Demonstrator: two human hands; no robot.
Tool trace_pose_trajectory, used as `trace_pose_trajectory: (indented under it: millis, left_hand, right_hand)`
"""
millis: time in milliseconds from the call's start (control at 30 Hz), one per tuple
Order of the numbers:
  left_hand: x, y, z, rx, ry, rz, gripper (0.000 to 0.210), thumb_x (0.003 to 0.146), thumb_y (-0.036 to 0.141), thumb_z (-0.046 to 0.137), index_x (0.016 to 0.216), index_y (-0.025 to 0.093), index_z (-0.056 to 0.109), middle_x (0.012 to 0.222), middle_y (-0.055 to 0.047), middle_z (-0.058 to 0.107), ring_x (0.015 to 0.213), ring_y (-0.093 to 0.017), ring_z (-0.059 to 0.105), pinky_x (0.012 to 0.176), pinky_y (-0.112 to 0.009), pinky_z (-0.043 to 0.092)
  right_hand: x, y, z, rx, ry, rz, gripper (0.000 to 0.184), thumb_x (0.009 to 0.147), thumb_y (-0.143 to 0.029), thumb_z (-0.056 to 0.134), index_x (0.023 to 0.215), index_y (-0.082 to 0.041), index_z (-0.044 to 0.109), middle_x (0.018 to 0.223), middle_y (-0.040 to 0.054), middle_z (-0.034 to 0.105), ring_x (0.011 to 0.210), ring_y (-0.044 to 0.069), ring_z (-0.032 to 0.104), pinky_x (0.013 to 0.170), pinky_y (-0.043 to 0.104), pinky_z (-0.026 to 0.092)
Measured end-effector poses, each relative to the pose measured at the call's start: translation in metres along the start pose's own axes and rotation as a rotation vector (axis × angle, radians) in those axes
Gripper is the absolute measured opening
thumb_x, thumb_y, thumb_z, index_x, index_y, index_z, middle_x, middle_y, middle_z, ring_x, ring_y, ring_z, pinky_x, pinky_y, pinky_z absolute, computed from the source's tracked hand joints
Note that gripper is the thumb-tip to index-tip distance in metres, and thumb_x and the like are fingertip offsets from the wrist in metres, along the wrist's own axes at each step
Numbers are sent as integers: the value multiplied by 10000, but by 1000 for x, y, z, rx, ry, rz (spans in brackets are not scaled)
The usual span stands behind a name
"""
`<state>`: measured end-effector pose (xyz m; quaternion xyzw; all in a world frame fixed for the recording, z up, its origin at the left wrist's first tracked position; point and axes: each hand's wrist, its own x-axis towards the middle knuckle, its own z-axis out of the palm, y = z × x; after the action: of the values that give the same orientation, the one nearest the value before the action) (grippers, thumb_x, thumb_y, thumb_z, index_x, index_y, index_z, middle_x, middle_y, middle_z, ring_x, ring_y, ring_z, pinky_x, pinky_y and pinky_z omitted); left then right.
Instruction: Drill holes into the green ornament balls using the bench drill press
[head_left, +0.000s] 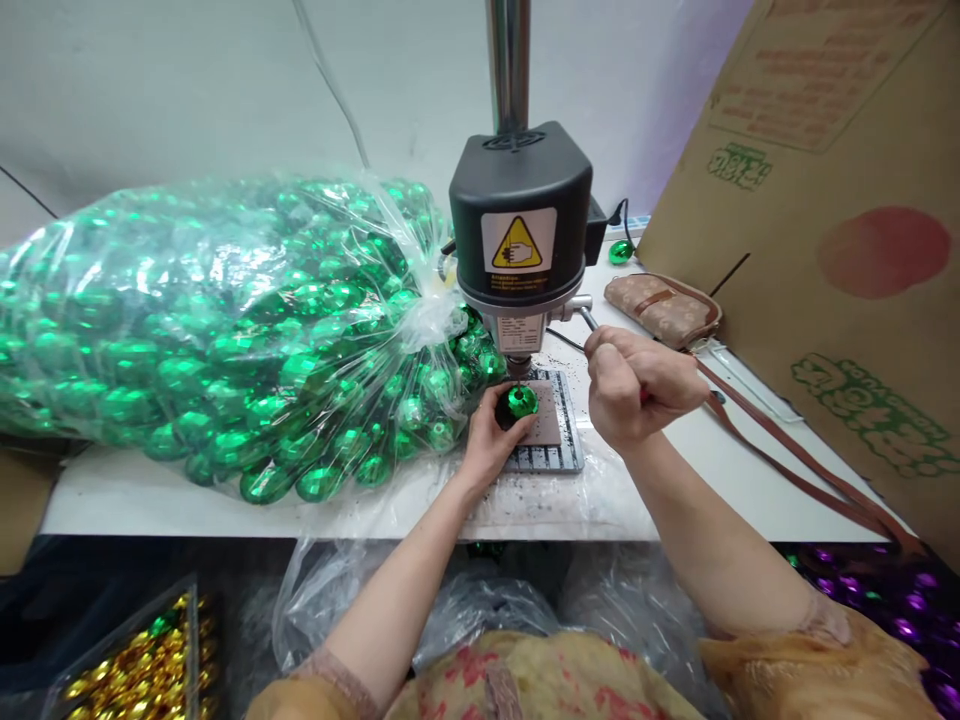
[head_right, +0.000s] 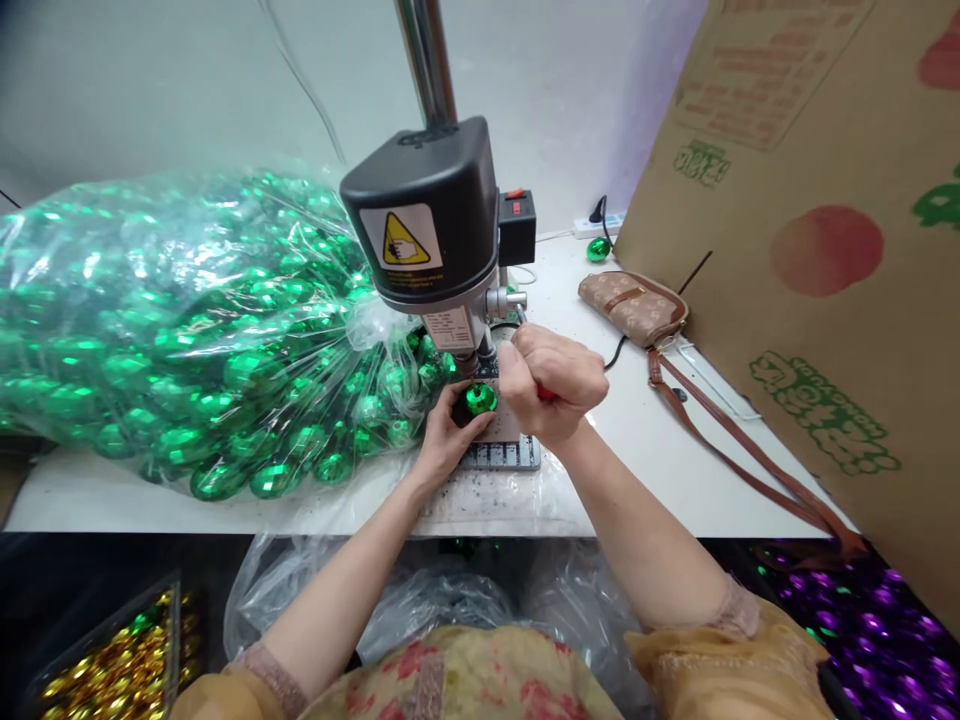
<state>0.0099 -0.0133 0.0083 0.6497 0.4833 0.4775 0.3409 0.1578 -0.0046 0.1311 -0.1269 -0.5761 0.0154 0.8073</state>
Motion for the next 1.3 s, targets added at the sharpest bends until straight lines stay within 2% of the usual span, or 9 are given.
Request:
trace_pose_trajectory:
  millis: [233,367,433,567,733,867,1033,1133,1300]
  left_hand:
    - [-1,2,2,19,65,8,504,757,341,802,1191,201,588,1150,-70,680,1058,-221,661,930,-365,524]
    - [-26,14,-6,177,201,116,448,772,388,785,1139,201,608,1041,-66,677,986,-224,663,872,-375,537]
    - [-52,17,-16,268,111,300,430,809,407,749,1173,221,614,1038,-76,676,975,-225,667,849,-373,547]
    - [-115,10,-36,477,-273,722,489,820,512,712,1226,253,628,952,-91,699,774,-216,678,625,-329,553]
    - [-147,3,-49,569,-451,826,574,783,653,670,1216,276,653,966,-139,736,781,-305,705,571,-409,581]
    - [-121,11,-51,514,-377,748,449,862,379,663,1299,322,578,1003,-104,736,881,-304,723,730,-438,635]
    - [-48,23,-53,514,-81,713,360,875,63,463,1141,260,602,1093,-83,689,1156,-278,652,1007,-531,556]
    - [-1,32,-63,685,5,607,324,884,32,408,1064,197,621,1121,-123,668,1243,-287,590,1065,-522,501]
    - [45,52,-78,1158,-56,293,341,858,22,410,1026,169,669,1025,-176,678,1084,-355,621,917,-511,525]
  right_hand:
    - [62,-3,19,-58,24,396,475,877,-306,648,522,-197,353,454,-64,333,389,44,296,390,261,245]
    - [75,11,20,-53,-49,448,517,877,-467,627,542,-217,322,441,-58,326,372,53,270,351,273,241]
    - [73,16,18,-57,-53,431,512,872,-499,619,559,-223,322,445,-57,326,376,58,269,350,278,250]
    - [70,15,18,-64,-24,391,501,868,-496,622,569,-230,321,447,-59,320,378,60,258,349,284,243]
    - [71,10,23,-69,57,393,520,836,-456,686,537,-223,330,450,-61,333,393,51,255,364,287,201]
    - [71,7,26,-22,89,387,500,846,-354,690,521,-210,338,451,-65,322,392,42,253,381,270,190]
    - [74,7,26,-14,47,395,537,821,-418,709,497,-206,337,437,-64,296,394,44,247,380,270,193]
    - [75,7,25,-28,40,407,548,813,-456,712,499,-201,341,453,-58,311,419,46,254,394,268,200]
    - [75,5,25,-15,47,409,542,831,-417,703,503,-192,335,464,-56,309,430,42,263,424,264,201]
